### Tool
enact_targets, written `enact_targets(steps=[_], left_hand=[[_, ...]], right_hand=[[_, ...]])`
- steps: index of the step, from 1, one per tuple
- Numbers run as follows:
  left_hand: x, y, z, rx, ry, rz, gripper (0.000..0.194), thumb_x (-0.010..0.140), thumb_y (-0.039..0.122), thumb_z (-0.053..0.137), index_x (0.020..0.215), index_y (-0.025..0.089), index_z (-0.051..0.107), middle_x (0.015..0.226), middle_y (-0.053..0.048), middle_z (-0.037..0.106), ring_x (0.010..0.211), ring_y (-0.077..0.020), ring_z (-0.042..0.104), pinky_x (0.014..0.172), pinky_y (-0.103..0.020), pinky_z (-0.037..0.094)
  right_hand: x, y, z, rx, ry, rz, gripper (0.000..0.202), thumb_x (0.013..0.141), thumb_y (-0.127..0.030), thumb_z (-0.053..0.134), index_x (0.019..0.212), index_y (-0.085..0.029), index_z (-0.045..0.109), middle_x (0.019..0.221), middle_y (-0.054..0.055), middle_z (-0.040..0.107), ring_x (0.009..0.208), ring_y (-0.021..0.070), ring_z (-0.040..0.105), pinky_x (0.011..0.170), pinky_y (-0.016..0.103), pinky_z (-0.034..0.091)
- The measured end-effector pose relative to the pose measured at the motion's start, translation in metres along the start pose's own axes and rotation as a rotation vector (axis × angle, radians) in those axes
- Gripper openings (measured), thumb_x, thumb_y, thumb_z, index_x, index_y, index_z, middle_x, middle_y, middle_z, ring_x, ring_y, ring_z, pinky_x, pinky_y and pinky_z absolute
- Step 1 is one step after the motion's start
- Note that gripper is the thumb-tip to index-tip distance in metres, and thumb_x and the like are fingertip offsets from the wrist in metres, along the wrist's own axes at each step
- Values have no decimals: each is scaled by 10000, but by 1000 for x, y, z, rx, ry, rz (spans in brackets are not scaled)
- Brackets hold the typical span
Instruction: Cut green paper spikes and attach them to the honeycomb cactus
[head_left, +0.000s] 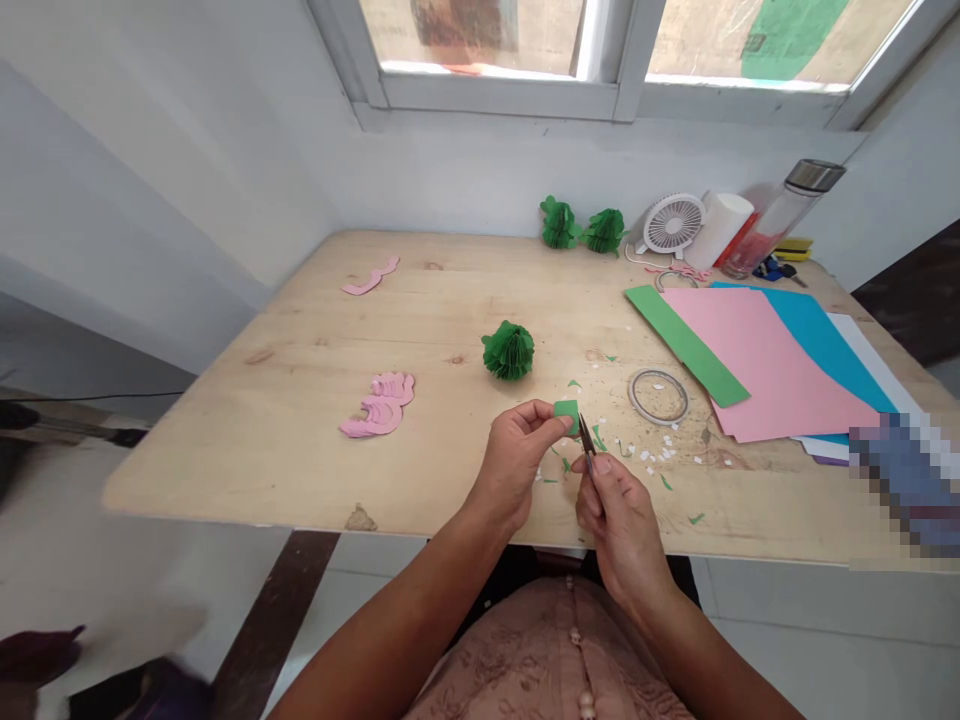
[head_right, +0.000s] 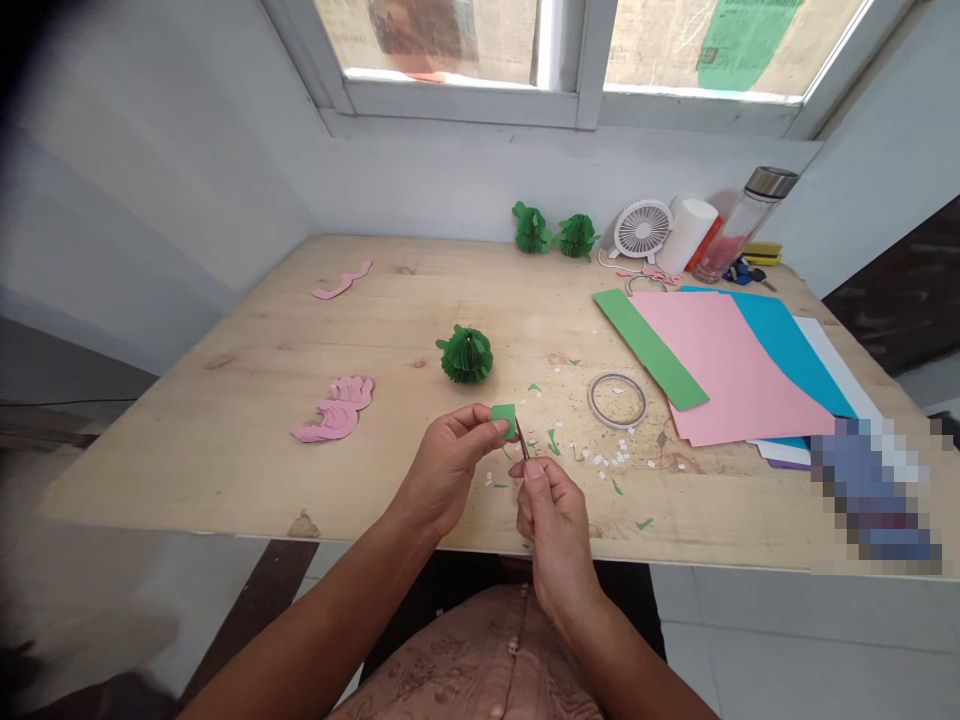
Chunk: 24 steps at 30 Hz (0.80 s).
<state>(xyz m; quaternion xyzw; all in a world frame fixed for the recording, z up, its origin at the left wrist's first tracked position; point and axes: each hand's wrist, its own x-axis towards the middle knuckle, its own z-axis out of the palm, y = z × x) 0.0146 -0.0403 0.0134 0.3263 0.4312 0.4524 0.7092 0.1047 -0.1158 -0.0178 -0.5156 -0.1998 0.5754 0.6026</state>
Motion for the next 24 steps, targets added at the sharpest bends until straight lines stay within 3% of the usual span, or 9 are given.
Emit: enact_targets(steps=[9, 24], left_hand=[[-1, 1, 0, 96, -112, -11, 138, 632, 230, 696, 586, 158, 588, 612, 9, 588, 632, -115, 499, 678, -244, 375], [2, 2, -2, 113, -145, -31, 146, 633, 240, 700, 586, 163, 585, 612, 10, 587, 638, -127, 513, 692, -265, 371]], right_hand=[[3, -3, -2, 6, 6, -26, 329, 799, -510, 609, 774, -182, 595, 485, -94, 291, 433, 70, 171, 394, 212, 123], [5, -3, -3, 0, 9, -30, 332, 804, -513, 600, 766, -183, 596, 485, -93, 287, 426, 66, 168, 390, 207, 120]])
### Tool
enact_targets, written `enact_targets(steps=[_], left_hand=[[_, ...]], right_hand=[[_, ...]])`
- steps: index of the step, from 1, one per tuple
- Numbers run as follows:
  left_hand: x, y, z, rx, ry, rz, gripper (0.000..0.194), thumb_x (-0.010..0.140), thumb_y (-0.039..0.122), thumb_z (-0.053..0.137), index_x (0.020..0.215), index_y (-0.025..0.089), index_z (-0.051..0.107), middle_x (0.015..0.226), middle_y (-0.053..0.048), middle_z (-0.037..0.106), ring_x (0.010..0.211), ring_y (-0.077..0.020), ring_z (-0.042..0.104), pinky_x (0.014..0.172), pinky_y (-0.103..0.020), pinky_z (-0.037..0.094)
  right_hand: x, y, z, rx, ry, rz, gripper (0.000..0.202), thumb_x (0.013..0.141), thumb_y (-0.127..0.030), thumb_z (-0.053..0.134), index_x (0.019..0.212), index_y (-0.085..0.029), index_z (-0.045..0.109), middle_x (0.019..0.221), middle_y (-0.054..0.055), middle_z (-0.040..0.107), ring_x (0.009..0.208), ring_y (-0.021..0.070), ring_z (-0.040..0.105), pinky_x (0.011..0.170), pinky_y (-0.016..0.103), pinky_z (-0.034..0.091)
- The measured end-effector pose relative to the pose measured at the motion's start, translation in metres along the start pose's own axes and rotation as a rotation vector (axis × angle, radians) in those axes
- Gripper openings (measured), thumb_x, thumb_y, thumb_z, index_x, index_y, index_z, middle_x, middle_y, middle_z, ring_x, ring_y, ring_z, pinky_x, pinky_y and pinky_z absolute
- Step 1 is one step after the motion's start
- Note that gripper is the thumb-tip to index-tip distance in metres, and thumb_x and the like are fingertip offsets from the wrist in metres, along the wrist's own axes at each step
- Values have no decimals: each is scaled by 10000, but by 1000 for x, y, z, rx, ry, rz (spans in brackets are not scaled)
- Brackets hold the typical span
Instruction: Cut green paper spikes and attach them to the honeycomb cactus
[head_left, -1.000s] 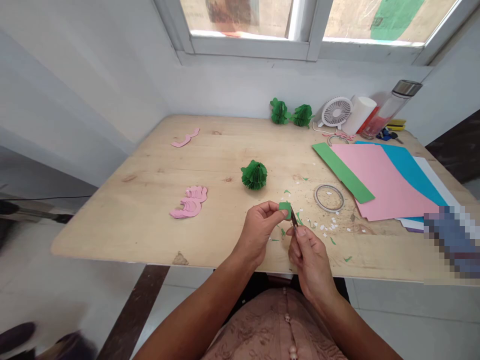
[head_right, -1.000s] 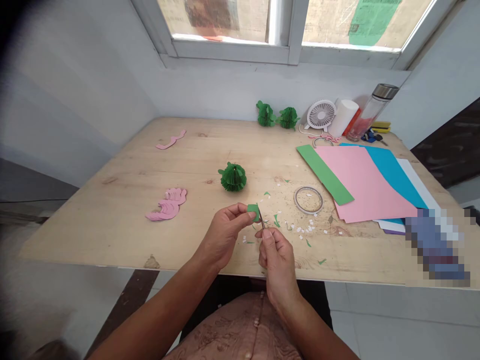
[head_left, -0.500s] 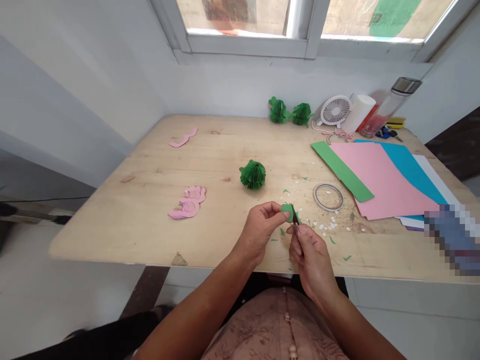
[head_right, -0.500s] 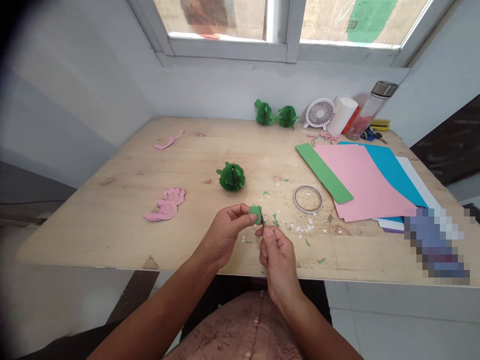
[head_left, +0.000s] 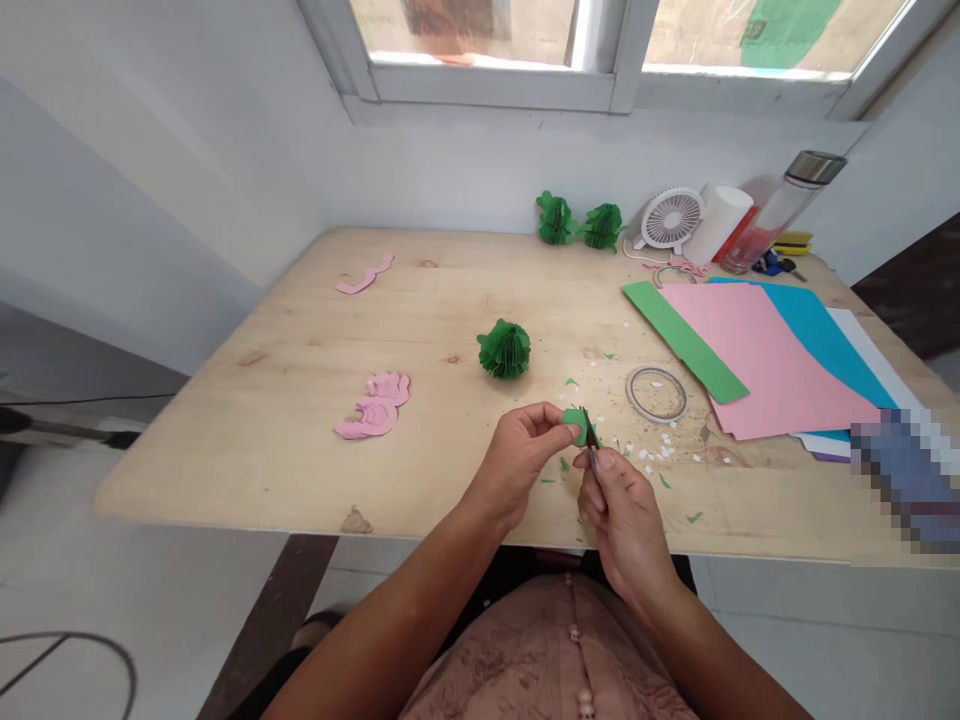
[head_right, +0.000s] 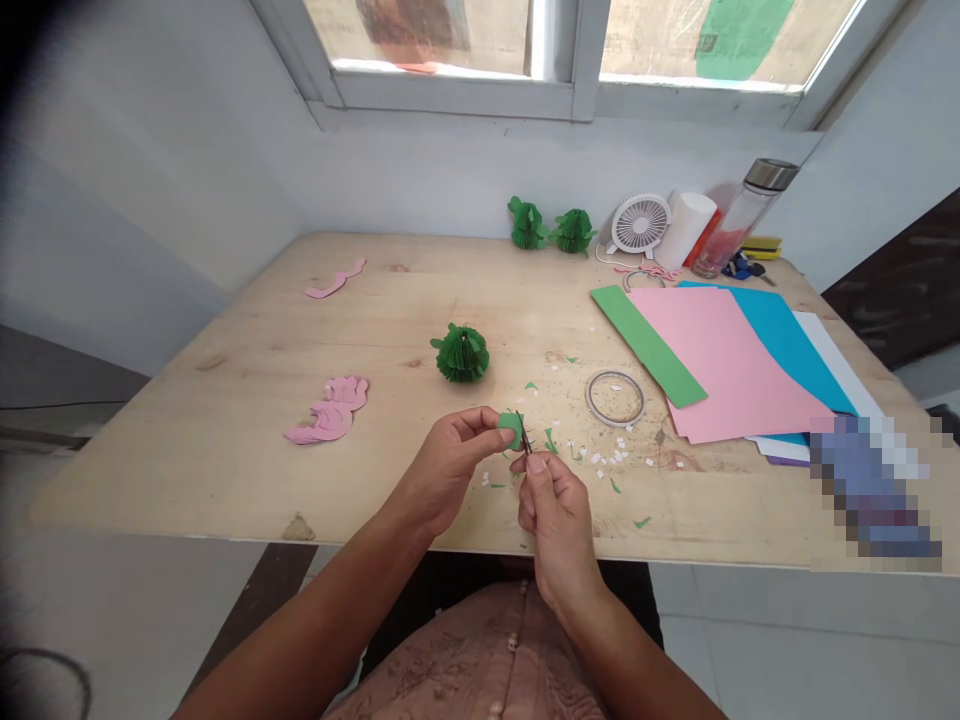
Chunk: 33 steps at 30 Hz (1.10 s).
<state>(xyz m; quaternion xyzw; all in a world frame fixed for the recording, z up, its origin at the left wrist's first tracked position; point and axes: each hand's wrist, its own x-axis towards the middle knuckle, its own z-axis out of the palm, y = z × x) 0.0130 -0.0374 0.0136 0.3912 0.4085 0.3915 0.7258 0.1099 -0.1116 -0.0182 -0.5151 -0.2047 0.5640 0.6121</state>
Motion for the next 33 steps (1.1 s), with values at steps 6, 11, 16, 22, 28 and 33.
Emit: enact_targets(steps=[6, 11, 16, 22, 28, 33], left_hand=[[0, 0, -2, 7, -3, 12, 137, 646, 236, 699, 607, 161, 590, 631, 4, 600, 652, -130, 523, 700, -268, 375], [-1, 0, -2, 4, 4, 11, 134, 636, 234, 701, 604, 161, 594, 628, 4, 605, 659, -132, 536, 706, -271, 377], [-1, 0, -3, 8, -4, 15, 139, 648, 239, 698, 615, 157, 591, 634, 6, 608, 652, -126, 529, 703, -270, 374], [-2, 1, -6, 18, -15, 10, 147, 658, 238, 701, 628, 153, 585, 650, 10, 622, 669, -119, 529, 729, -264, 371], [-2, 1, -8, 30, -6, 3, 152, 649, 245, 704, 633, 159, 580, 653, 4, 622, 677, -135, 547, 740, -284, 374], [-2, -1, -8, 33, -6, 7, 152, 653, 236, 698, 629, 161, 569, 647, 10, 615, 670, -127, 536, 732, -275, 371]], right_hand=[[-1, 2, 0, 3, 6, 5, 322, 820, -502, 592, 773, -184, 593, 485, -96, 278, 432, 66, 167, 394, 206, 121], [-1, 2, 1, 5, 4, 7, 318, 826, -498, 587, 771, -185, 592, 491, -94, 274, 434, 67, 164, 394, 207, 122], [-1, 2, 2, -7, 6, 3, 322, 828, -499, 585, 769, -183, 595, 493, -93, 272, 440, 68, 166, 393, 207, 125], [-2, 3, 0, -16, 2, 11, 330, 816, -509, 596, 774, -182, 596, 486, -96, 276, 438, 68, 169, 394, 206, 130], [-4, 3, -1, -12, -4, 29, 333, 816, -510, 596, 781, -179, 597, 485, -100, 271, 434, 64, 158, 391, 203, 125], [-4, 5, 1, -9, 8, 16, 337, 824, -512, 585, 786, -177, 595, 480, -100, 282, 427, 61, 168, 385, 198, 125]])
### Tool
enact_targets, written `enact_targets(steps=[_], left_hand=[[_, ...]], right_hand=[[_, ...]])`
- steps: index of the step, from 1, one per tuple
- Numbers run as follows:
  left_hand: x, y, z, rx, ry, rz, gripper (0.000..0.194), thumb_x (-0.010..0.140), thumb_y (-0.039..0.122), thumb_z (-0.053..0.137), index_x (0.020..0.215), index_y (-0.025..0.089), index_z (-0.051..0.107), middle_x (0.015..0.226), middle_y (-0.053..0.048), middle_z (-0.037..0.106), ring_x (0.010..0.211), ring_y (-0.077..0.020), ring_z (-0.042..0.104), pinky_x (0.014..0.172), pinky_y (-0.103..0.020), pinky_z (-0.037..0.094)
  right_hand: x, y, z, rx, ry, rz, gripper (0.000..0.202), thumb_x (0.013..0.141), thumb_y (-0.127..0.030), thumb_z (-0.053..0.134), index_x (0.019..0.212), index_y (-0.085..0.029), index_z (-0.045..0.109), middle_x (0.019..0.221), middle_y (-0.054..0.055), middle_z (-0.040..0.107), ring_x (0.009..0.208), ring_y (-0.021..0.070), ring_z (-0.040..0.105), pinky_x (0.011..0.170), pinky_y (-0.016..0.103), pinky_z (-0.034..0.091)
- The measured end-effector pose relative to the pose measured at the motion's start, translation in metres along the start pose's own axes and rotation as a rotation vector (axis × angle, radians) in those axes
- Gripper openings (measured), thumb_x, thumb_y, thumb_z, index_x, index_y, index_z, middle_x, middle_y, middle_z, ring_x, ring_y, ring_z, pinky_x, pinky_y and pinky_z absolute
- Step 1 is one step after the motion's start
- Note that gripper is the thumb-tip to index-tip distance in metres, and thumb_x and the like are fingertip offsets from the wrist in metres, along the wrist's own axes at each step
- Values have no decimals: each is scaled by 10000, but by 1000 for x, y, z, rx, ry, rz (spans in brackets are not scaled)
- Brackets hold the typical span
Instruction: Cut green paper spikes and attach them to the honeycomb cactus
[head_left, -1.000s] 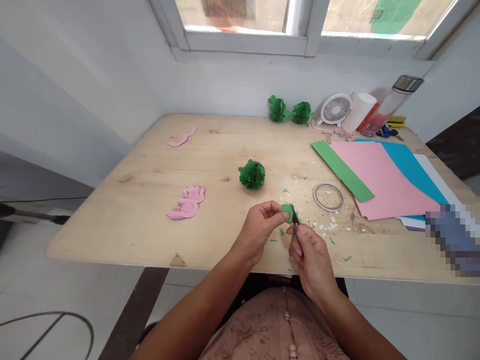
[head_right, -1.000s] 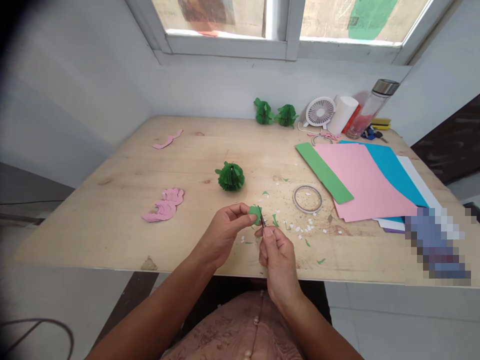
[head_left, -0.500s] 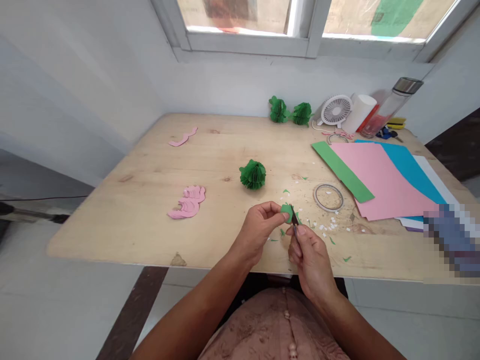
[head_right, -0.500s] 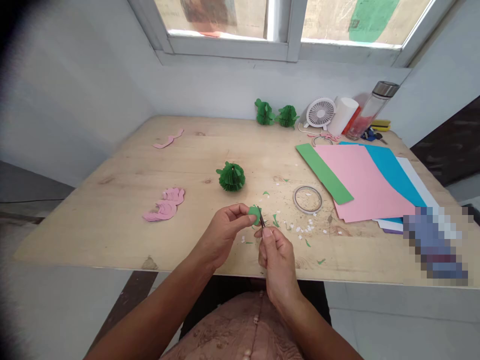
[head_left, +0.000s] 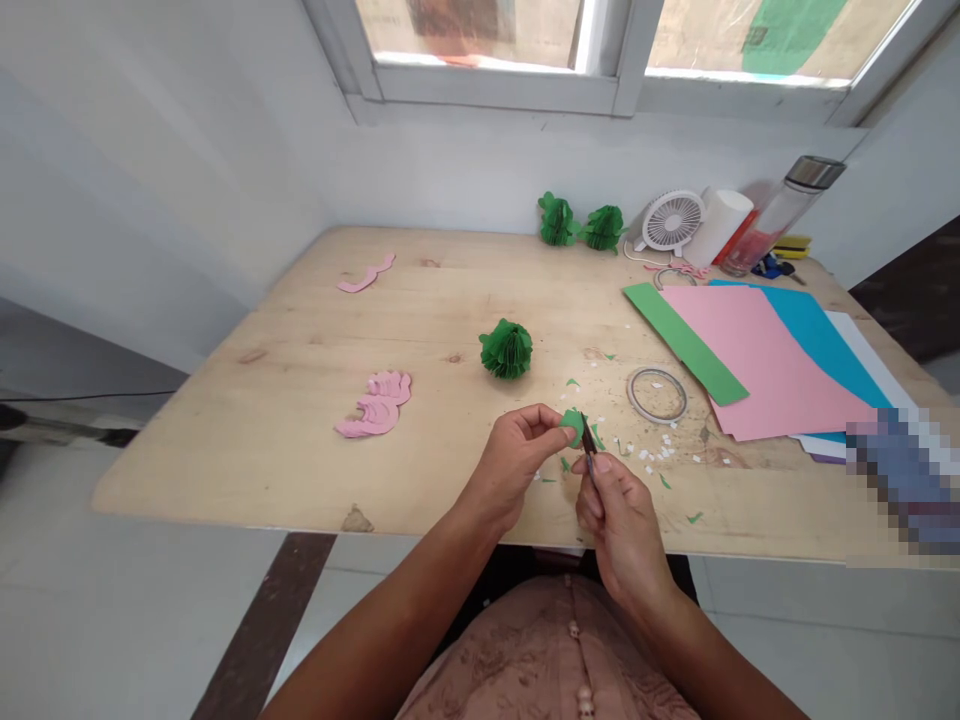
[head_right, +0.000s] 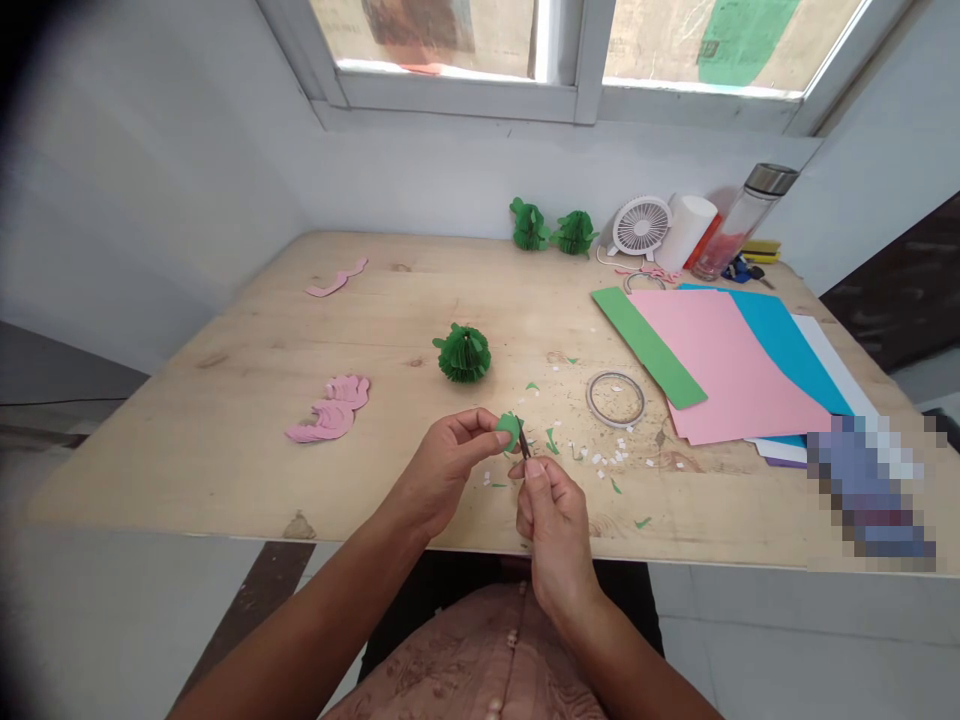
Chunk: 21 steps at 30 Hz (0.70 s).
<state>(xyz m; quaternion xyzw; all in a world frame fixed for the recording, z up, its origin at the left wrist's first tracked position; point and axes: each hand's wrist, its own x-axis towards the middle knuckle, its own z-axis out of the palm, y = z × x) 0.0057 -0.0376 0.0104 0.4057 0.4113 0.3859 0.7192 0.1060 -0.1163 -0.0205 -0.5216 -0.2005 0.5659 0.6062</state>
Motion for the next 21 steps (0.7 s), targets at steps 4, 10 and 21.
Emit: enact_targets(steps=[4, 10, 21], left_hand=[[0, -1, 1, 1, -4, 6, 151, 662, 231, 696, 631, 159, 567, 646, 12, 618, 676, -121, 540, 739, -267, 373], [-2, 1, -1, -3, 17, -24, 166, 643, 221, 708, 629, 159, 555, 612, 24, 618, 647, -121, 583, 729, -260, 387], [-3, 10, -9, 153, -77, -48, 173, 590, 244, 734, 648, 148, 602, 565, 35, 555, 543, -86, 463, 552, -224, 335]], right_hand=[[0, 2, 1, 3, 13, -7, 338, 820, -509, 594, 764, -176, 586, 470, -105, 273, 422, 56, 160, 383, 196, 127], [2, -3, -3, -8, 30, 3, 333, 817, -510, 597, 780, -178, 597, 475, -99, 284, 428, 55, 175, 388, 195, 133], [12, -23, -18, -121, -63, -14, 325, 825, -490, 588, 804, -167, 620, 505, -87, 298, 434, 56, 178, 402, 223, 99]])
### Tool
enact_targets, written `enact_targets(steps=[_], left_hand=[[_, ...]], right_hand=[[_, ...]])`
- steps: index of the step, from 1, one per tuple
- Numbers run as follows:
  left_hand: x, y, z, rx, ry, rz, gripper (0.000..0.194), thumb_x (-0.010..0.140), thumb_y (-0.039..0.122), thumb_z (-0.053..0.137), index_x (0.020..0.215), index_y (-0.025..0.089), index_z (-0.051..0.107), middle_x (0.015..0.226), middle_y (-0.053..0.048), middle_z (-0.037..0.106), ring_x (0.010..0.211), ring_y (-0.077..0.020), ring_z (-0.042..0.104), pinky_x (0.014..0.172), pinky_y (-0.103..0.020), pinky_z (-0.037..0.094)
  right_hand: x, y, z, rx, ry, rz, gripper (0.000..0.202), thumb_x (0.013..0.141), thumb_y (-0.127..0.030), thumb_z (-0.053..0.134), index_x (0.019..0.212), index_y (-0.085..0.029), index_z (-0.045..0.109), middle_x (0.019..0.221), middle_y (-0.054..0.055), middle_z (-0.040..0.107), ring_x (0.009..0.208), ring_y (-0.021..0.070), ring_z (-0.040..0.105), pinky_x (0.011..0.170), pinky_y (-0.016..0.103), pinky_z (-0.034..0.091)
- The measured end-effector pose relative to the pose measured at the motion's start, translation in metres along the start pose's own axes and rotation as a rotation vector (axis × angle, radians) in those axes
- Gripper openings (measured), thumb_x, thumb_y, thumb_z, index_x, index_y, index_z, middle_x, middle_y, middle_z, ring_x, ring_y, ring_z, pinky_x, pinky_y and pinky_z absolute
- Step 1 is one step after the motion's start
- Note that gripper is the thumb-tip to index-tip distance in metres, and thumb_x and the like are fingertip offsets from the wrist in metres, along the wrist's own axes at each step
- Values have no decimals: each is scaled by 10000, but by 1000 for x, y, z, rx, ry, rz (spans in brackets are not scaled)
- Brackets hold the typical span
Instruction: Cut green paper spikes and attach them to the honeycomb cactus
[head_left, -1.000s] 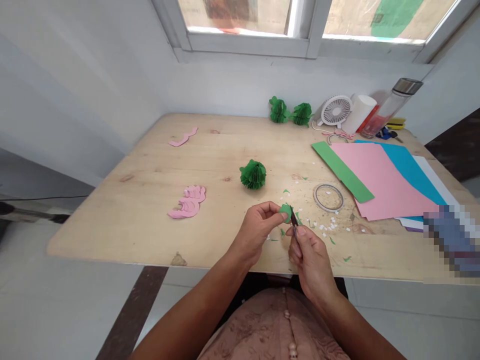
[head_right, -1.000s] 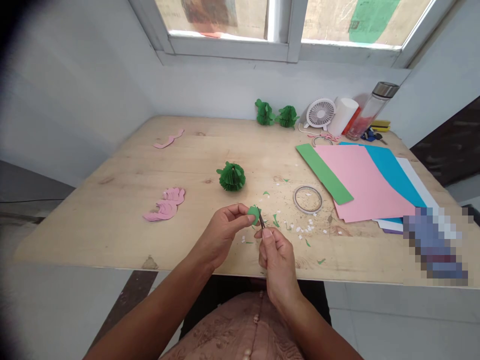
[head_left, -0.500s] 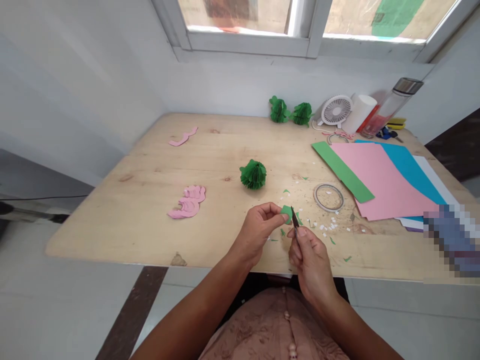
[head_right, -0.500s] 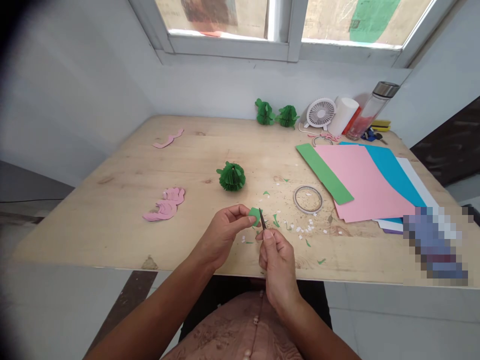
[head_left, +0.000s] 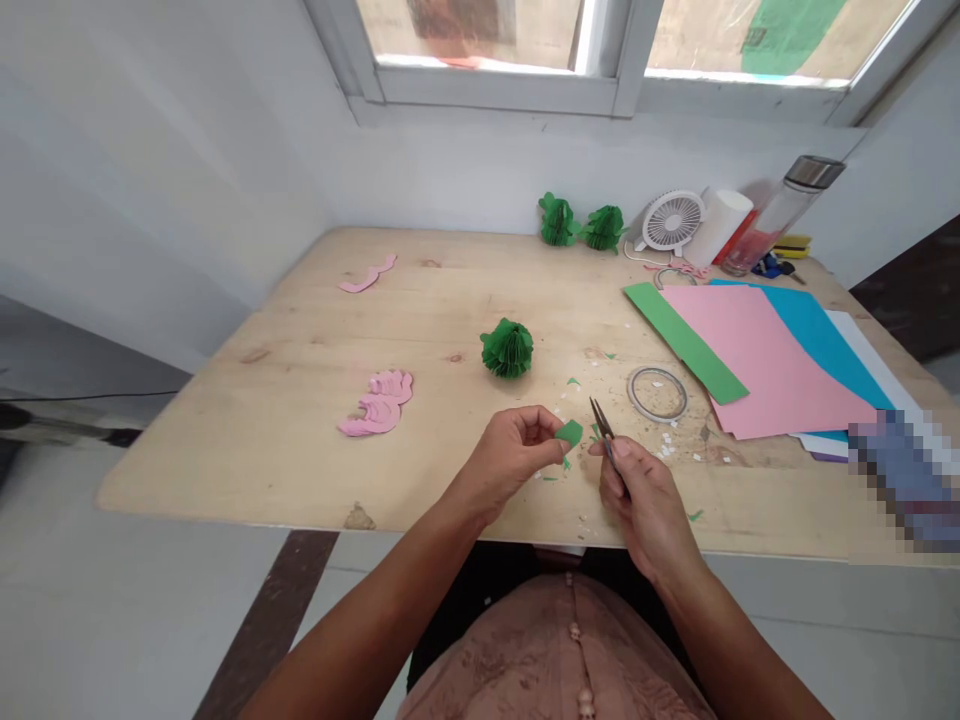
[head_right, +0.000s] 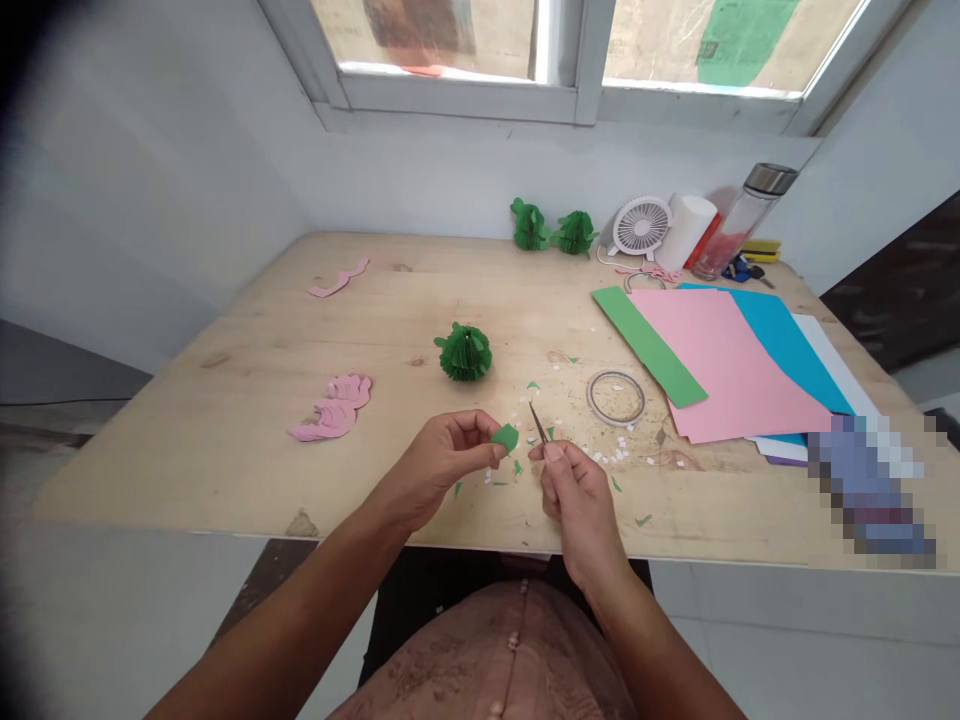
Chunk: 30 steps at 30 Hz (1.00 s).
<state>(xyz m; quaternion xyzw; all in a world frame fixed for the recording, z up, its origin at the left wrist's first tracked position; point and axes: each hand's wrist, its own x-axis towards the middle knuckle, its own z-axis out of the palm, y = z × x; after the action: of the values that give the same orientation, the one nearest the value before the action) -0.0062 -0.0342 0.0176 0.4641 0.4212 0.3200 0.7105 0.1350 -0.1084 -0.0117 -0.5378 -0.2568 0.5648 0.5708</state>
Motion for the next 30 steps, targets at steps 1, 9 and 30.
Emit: enact_targets(steps=[1, 9, 30], left_hand=[[-1, 1, -1, 25, -32, -8, 173, 595, 253, 731, 647, 147, 604, 567, 32, 550, 543, -86, 459, 545, -224, 330], [-1, 7, -7, 256, -174, -4, 195, 638, 319, 701, 616, 150, 607, 556, 33, 518, 542, -88, 423, 545, -233, 308], [0, -13, 9, -192, 182, 36, 114, 636, 232, 723, 644, 150, 645, 656, 2, 651, 657, -119, 563, 723, -254, 414]], right_hand=[[1, -3, 0, -15, -4, -17, 317, 813, -482, 605, 809, -166, 625, 505, -88, 294, 436, 56, 174, 403, 224, 97], [12, -16, 1, -249, -36, -58, 184, 694, -326, 716, 716, -169, 623, 566, -62, 438, 469, 62, 250, 430, 228, 136], [-2, 8, 12, 116, -35, 25, 368, 848, -521, 532, 842, -166, 627, 503, -72, 350, 436, 73, 183, 399, 221, 122]])
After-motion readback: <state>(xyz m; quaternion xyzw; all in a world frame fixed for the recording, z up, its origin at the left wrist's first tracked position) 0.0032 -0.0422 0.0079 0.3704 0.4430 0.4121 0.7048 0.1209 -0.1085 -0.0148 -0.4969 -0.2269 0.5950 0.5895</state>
